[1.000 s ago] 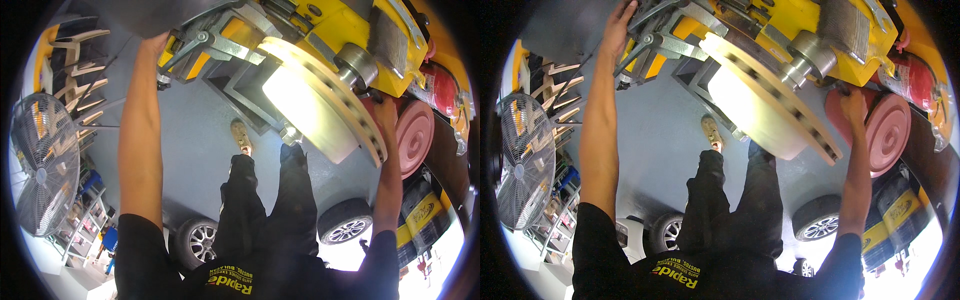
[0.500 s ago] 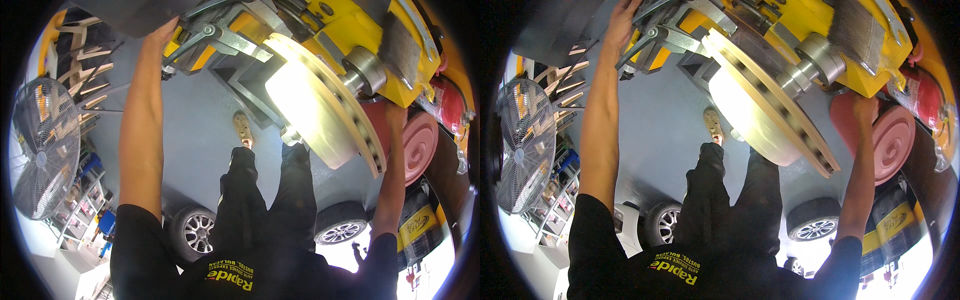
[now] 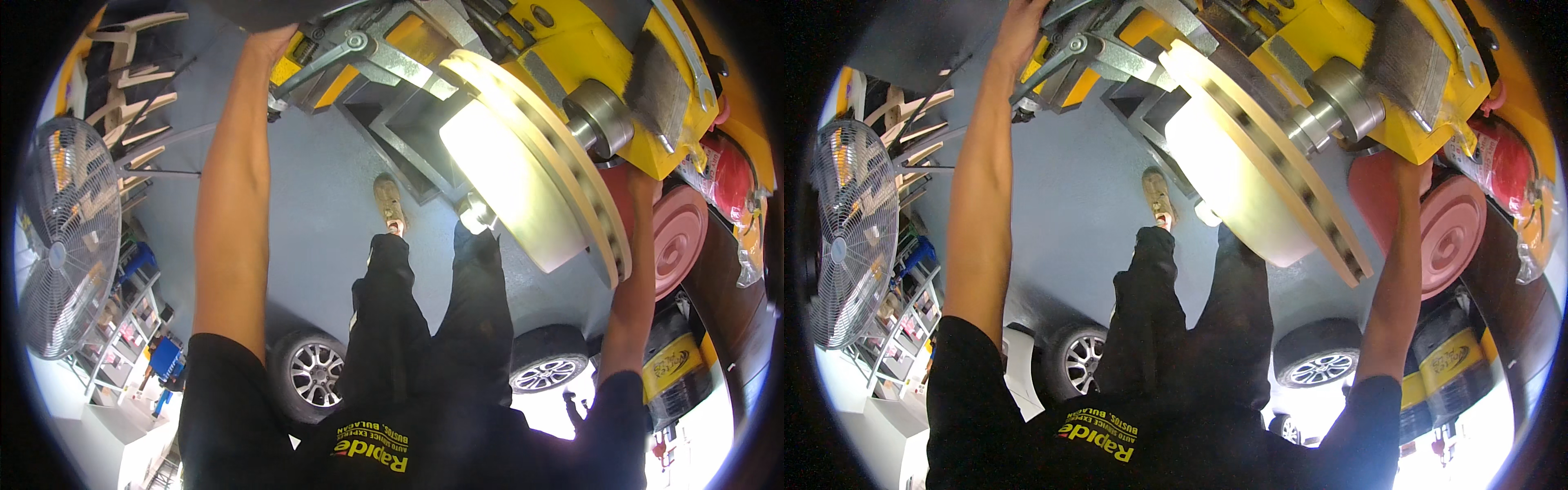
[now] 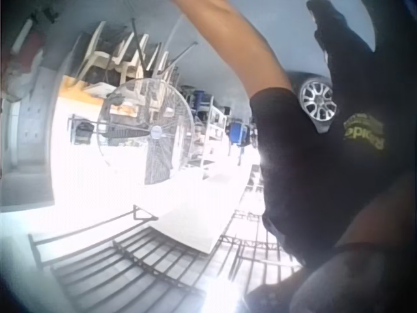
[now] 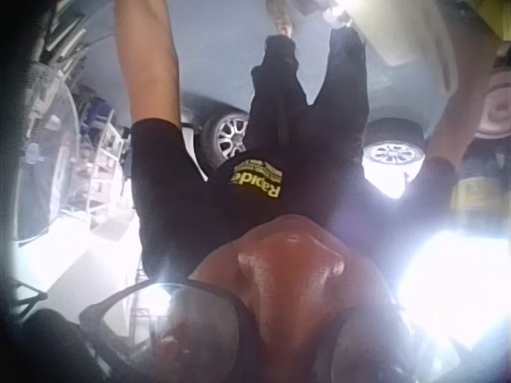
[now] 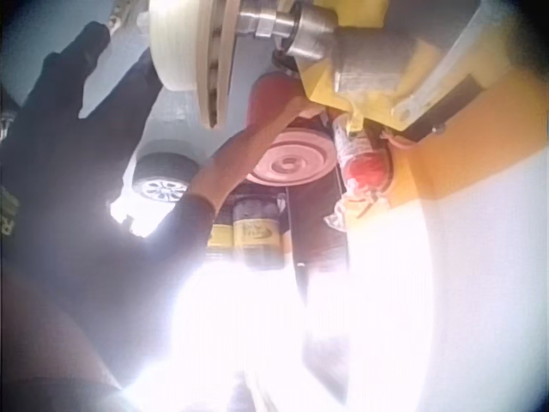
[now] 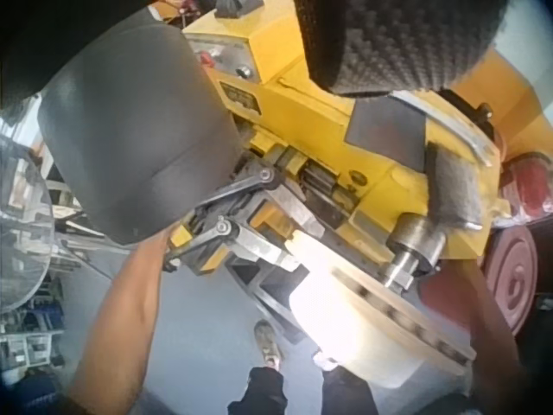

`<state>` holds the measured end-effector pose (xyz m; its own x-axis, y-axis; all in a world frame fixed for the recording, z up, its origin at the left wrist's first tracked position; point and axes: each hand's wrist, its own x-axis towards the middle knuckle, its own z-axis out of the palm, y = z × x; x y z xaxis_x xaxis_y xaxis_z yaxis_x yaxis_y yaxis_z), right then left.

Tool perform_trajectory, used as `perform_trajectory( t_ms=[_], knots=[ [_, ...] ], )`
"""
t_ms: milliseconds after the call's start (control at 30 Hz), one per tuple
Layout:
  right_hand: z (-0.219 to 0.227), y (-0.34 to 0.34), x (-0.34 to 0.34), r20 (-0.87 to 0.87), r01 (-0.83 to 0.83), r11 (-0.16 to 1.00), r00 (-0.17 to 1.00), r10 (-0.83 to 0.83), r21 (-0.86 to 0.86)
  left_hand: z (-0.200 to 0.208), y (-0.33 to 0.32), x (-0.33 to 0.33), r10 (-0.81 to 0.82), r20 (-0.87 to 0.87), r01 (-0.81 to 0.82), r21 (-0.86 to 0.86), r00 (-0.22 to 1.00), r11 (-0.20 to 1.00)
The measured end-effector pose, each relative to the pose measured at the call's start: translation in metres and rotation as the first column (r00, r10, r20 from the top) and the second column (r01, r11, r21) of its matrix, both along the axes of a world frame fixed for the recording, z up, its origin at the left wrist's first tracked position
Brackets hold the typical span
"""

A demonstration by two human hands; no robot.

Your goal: The person walks to a brake disc, places it on a yellow lathe, and secures it with a nut using a wrench. The person then adjusts the lathe's cutting tool and begins machining the disc surface.

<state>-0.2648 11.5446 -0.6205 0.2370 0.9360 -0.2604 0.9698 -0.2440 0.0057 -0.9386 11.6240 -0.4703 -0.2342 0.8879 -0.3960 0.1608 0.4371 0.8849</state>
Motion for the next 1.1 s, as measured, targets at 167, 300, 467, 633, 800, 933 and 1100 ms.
perform_trajectory(
  t_ms=[167,300,467,633,800,933,1100],
  knots=[
    [-0.1,-0.036,-0.035,-0.001,0.018,0.977,1.0,-0.019,-0.211,0.001,-0.006,-0.006,-0.016,-0.035,0.017,0.024,0.999,1.0],
    [-0.122,-0.054,-0.013,-0.123,0.018,0.981,0.992,-0.043,-0.194,-0.004,-0.002,-0.009,-0.035,-0.031,0.037,0.051,0.999,0.998],
    [-0.1,-0.05,-0.021,-0.13,0.026,0.947,0.989,-0.071,-0.321,-0.015,0.019,-0.016,-0.148,-0.169,0.172,0.138,0.974,0.975],
    [0.034,-0.069,-0.089,0.003,-0.109,0.968,0.994,0.113,-0.228,-0.013,0.008,-0.028,-0.263,-0.805,0.471,0.024,0.532,0.882],
    [0.296,-0.036,-0.09,-0.08,0.154,0.947,0.987,-0.137,0.282,0.021,0.002,0.004,-0.161,-0.833,0.508,0.159,0.53,0.847],
    [0.39,0.058,-0.157,-0.43,0.03,0.865,0.876,0.219,0.501,0.039,-0.002,0.024,-0.179,-0.552,0.376,0.268,0.815,0.887],
    [0.31,0.066,-0.116,-0.082,-0.549,0.825,0.823,0.562,0.136,0.041,-0.005,-0.003,-0.158,-0.414,0.288,0.275,0.897,0.917]
  ],
)
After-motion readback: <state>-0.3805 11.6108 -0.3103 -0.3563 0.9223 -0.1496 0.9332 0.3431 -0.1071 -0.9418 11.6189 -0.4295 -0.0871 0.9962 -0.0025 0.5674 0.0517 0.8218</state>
